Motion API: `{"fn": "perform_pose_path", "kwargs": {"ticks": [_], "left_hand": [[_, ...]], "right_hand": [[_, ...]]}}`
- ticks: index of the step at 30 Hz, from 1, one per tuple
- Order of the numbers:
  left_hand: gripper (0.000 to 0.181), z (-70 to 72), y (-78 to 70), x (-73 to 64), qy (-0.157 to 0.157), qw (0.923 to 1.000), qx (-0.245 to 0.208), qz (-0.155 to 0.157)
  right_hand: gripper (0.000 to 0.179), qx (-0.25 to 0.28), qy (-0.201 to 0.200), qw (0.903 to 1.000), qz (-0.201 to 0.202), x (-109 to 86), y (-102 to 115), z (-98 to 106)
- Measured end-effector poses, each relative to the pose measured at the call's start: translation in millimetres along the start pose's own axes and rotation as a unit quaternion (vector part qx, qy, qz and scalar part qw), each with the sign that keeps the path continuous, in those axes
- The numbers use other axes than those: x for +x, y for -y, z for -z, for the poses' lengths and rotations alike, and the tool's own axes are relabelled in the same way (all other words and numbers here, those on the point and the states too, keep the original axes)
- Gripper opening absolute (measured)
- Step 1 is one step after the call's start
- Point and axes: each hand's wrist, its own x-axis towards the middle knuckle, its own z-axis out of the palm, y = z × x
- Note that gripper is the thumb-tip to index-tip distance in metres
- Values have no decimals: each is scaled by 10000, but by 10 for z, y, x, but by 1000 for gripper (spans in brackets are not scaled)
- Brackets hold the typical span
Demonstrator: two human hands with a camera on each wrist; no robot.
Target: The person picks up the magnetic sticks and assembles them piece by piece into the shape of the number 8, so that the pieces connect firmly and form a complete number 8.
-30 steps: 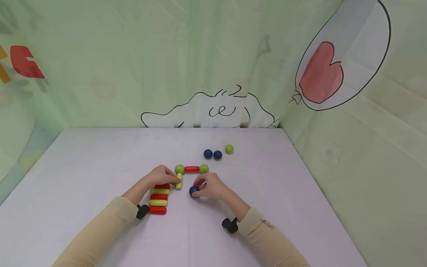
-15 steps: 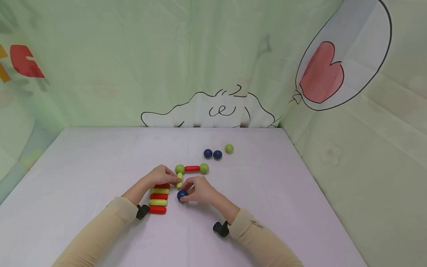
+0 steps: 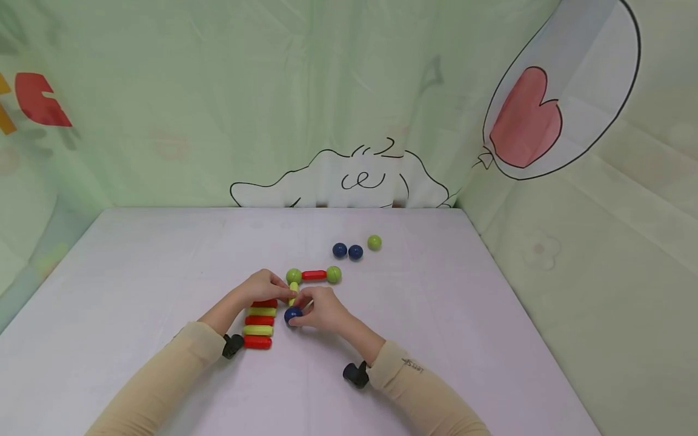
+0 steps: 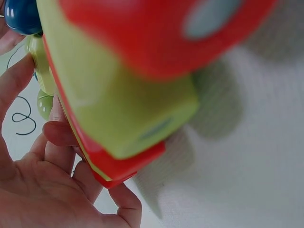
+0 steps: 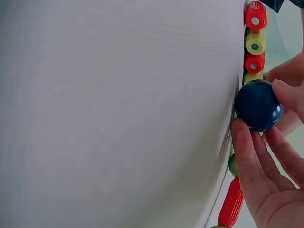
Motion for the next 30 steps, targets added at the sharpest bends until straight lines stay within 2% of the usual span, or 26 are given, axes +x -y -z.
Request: {"fn": "perform_pose_path", "kwargs": {"ticks": [10,30], "left_hand": [[31,18,-10,-20,10,10000,-66,-34],[30,27,-10,-7,-136,9999,10,10]], "right_hand": [[21,16,-156,9998,-90,3,24,1],[21,-172,-184,9996,-85,71,30,-8]]}}
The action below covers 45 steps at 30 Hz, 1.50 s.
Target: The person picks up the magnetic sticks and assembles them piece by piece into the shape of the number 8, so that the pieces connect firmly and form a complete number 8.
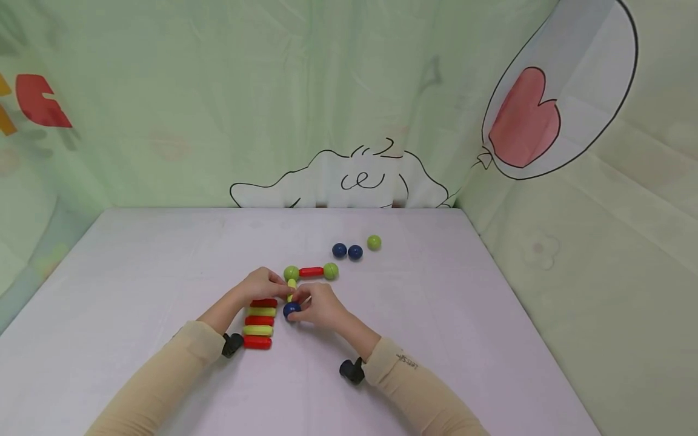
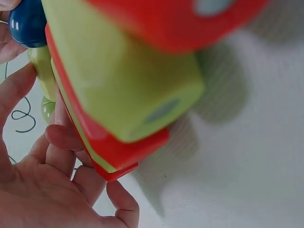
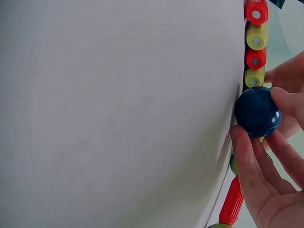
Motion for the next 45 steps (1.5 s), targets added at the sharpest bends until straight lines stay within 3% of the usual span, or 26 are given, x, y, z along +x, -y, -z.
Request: {"fn": "perform_pose_path", "kwargs": {"ticks": [18,25,40,45], "left_hand": [[30,53,-40,-23,-194,9987,474,52],[30,51,-28,-19,-215,9988,435,61],[30,58,-15,-36,-242,9990,372,-58],[29,57,-3,-26,-143,9996,222,-85]], "right_hand": [[23,32,10,10000,75,59,53,4],[23,-60,8,9999,125,67,53,-15],[20,-731,-283,9943,715,-18,198,-61],[16,-635,-287,9911,1132,-104,255,-119]]}}
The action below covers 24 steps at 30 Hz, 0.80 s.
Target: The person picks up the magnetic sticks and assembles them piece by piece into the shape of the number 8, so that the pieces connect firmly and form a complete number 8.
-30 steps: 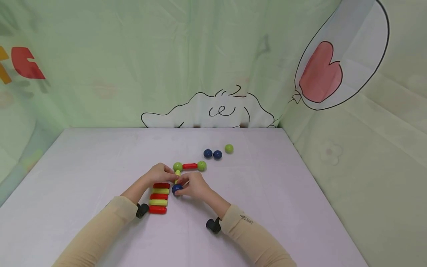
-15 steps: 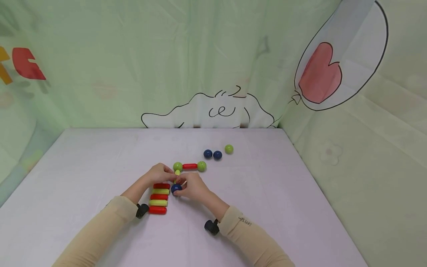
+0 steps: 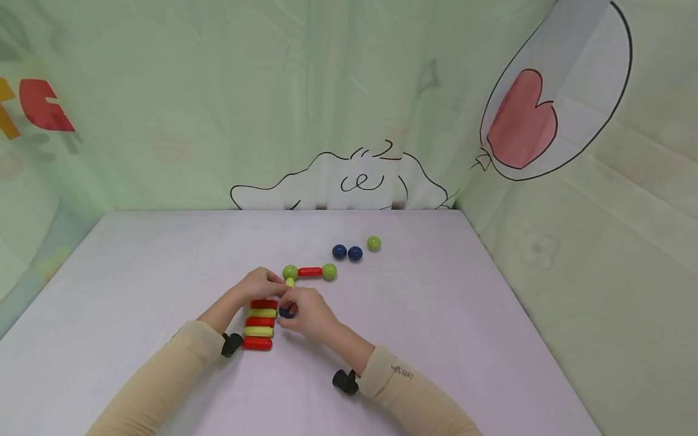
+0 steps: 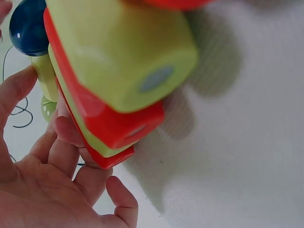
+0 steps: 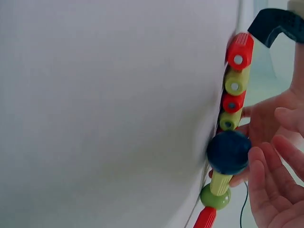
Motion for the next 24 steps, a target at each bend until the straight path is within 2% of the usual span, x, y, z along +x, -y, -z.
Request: {"fn": "perform_pose_path", "kwargs": {"ticks": [4,9,17,24], "left_hand": [[29,3,12,23,143,9997,-195,16],[28,8,9,24,195,9996,-213,14],[31,7,2,14,212,9996,-172,-4],[32,9,4,13,224,9995,-185,-90]], "right_hand": [[14,260,255,9993,113,-36,49,-62],[15,396,518,9977,158,-51,78,-161],[15,117,791,9958,444,-61,159,-256],[13,-380,834,9954,297,-46,188,-312]]}}
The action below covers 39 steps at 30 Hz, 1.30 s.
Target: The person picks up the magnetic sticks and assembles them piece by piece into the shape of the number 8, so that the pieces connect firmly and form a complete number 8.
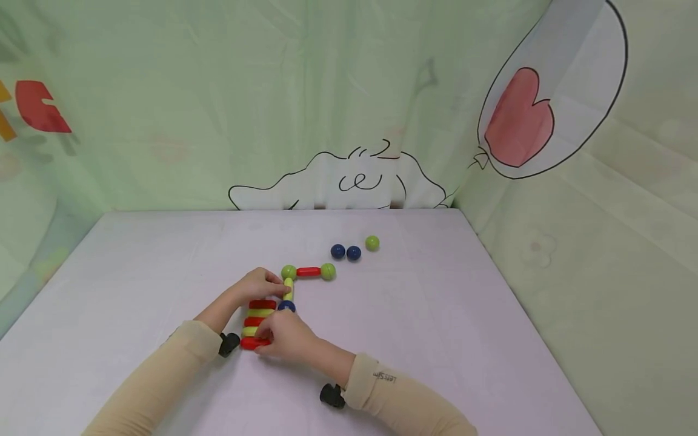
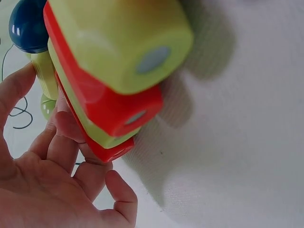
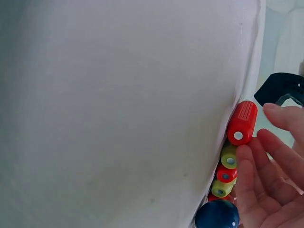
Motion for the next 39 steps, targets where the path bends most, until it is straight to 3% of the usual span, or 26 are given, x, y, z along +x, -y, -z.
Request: {"fn": "perform_pose_path", "kwargs": {"ticks": [7,14,24,33,39], "left_hand": [[35,7,1,-9,75,10000,-17,-3],[36,0,9,-6,135,9998,-116,66],[41,3,46,-5,156,9998,-134,17],[40,5,77,-12,311,9991,-97,-274],[43,3,88,-13,322,9992,-46,-253]], "right_hand": [[13,-354,51,9991,-242,-8,45,-6],[13,-323,7,9990,-309,-14,52,-7],[10,263,120,9980,-568,-64,6,34],[13,720,214,9936,-848,-156,-69,169],[15,961,136,9897,-1056,-220,-163,278]]}}
